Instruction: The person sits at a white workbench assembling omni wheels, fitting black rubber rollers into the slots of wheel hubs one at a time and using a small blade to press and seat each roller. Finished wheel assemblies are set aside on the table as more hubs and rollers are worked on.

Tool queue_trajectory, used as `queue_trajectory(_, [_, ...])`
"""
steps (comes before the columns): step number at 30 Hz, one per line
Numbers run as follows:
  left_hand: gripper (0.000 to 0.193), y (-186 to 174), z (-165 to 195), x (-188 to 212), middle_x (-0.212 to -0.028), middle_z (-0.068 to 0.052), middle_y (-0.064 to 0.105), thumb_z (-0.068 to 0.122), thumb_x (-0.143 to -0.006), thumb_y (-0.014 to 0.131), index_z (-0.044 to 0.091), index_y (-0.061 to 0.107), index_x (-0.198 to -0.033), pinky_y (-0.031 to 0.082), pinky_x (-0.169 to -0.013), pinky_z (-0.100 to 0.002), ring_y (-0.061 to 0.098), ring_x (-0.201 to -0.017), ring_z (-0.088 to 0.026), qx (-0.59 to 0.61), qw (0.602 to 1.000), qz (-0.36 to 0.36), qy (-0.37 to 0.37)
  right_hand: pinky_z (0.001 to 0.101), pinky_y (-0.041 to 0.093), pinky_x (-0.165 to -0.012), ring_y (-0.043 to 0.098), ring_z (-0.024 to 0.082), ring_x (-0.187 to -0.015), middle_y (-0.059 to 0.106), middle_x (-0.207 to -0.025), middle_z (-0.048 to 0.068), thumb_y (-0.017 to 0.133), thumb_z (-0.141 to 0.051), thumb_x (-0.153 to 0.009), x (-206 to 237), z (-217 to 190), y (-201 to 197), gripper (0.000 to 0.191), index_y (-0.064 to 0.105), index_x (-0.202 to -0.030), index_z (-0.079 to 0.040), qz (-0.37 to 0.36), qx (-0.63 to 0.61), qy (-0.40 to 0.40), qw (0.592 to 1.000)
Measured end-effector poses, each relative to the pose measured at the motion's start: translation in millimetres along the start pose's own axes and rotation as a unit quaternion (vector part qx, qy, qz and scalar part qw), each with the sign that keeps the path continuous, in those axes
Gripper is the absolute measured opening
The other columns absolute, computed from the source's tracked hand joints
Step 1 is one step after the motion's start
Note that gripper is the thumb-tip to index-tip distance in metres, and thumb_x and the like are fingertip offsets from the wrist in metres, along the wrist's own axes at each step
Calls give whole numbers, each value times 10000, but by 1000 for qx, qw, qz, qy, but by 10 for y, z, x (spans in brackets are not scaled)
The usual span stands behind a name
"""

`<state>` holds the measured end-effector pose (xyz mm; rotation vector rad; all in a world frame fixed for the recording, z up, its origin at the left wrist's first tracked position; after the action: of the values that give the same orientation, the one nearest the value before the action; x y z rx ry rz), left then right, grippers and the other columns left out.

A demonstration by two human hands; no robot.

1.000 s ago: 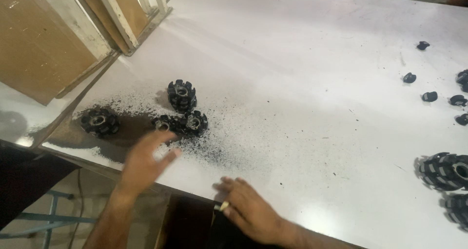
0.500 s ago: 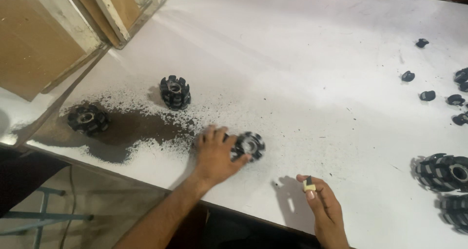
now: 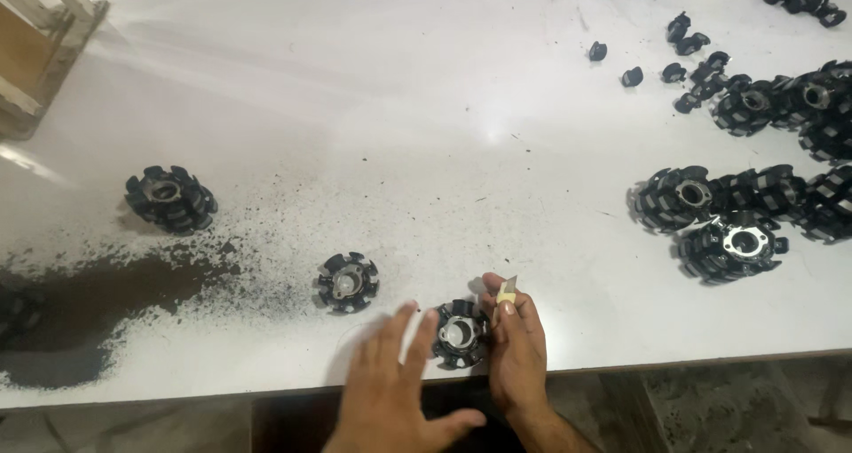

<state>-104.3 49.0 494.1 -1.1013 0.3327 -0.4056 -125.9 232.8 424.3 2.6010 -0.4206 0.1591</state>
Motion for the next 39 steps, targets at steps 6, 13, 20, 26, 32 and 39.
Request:
queue_trajectory(6, [1054,208,99,-209,-1486,-241,384,387,-820,814,40,183,-1590,294,-1138,-583,381,-1395,-415,69,996,-11,-60,415,459,-1091,595,241,-1235,648,-1282,172,589,-144,-1012,106,-93,-231,144,572,-1006,-2,-36,-33,7,999])
queue_trajectory(13, [671,-135,96,-147,-1478,-226,445,159,-814,770,88,458,-1404,376,-1153,-509,439,-1408,-405,92,975,109,168,294,551,-835,661,146,-972,679,-1043,98,684,-37,-939,164,-287,-457,123,610,-1037,-27,-46,244,-102,963])
queue_trajectory(20, [299,87,-13,-482,-1333,-186,557,158,-803,772,29,650,-1044,451,-1041,-518,561,-1251,-379,92,992,75,35,407,489,-1111,751,143,-784,752,-899,50,751,-63,-875,267,-175,-177,274,581,-1089,-41,-94,395,-225,886])
queue_trajectory(26, [211,234,-165,-513,-1300,-164,600,175,-838,751,30,686,-976,472,-998,-500,593,-1192,-340,95,993,62,-13,542,445,-1119,709,239,-855,722,-934,58,766,-70,-836,167,-208,-58,247,648,-1053,-73,-106,500,-287,810])
queue_trajectory(32, [178,269,-196,-465,-1262,-140,633,172,-836,748,46,718,-958,482,-956,-483,595,-1174,-319,102,990,94,-16,587,400,-1074,696,281,-919,724,-986,87,819,-127,-758,152,-305,13,369,674,-1085,-36,-146,538,-301,774])
queue_trajectory(39, [210,298,-184,-388,-1244,-130,630,205,-823,796,66,738,-969,460,-954,-486,600,-1163,-289,103,983,150,0,505,479,-1090,716,276,-1007,721,-1065,104,752,-47,-852,195,-295,4,243,714,-1090,-72,-113,501,-306,802])
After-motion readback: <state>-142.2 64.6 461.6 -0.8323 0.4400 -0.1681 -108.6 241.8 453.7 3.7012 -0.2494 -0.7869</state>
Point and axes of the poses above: each hand's wrist, its own x-axis away from the middle knuckle, its own y-axis out of the palm, z = x × y, the point moved 2 cm from there along -x, towards the middle knuckle
